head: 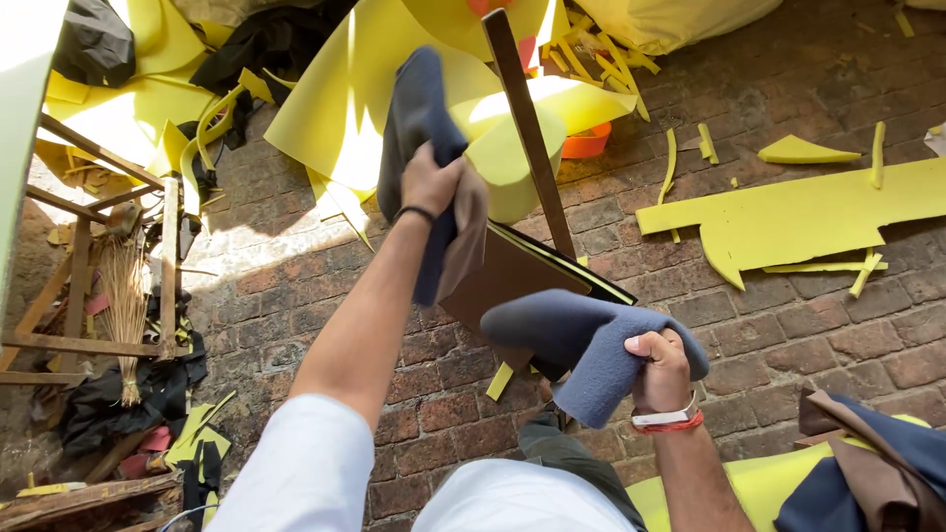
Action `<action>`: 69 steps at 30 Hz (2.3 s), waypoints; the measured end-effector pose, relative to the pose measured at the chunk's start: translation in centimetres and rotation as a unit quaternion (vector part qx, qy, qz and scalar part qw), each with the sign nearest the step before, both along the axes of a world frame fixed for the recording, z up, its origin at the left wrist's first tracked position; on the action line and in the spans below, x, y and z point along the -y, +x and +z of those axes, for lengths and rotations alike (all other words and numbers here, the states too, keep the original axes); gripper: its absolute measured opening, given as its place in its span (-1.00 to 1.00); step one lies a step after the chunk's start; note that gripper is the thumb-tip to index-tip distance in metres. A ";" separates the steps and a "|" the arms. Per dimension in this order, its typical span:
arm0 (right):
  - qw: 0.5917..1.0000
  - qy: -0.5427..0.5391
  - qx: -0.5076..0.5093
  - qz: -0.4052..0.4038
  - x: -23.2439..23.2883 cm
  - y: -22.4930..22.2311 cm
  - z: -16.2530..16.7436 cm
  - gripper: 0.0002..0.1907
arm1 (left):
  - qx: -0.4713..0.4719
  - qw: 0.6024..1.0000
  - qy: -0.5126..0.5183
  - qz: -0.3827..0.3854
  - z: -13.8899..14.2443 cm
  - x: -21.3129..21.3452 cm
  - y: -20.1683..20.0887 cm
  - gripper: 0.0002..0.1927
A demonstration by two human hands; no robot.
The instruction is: The person carries a foam-backed panel across a workshop floor, lays a large foam sheet on a work table, spreads brown fabric over the foam and smooths it flat by hand, then cuts the fabric along the foam edge using shears. They fold the cut fabric pieces together and set them on the table.
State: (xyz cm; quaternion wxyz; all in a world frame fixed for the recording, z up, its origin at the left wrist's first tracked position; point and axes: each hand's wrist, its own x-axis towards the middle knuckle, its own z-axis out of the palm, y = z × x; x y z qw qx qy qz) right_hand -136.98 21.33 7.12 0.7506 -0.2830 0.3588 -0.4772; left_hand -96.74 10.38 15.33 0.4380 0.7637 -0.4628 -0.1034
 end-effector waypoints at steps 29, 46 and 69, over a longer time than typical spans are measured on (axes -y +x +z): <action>0.882 0.001 0.124 -0.454 -7.1 9.5 9.5 -0.59 | -0.212 0.626 0.046 -0.749 -6.2 -9.5 -11.5 0.16; 0.602 -0.098 0.084 -0.788 -44.4 -6.6 2.9 -0.71 | -0.239 0.554 0.149 -0.783 -3.5 -22.4 -32.9 -0.83; 0.392 0.148 -0.381 -0.824 -84.1 -18.7 3.0 -0.80 | -0.132 -0.062 0.325 -0.934 6.0 -83.2 -68.3 -0.68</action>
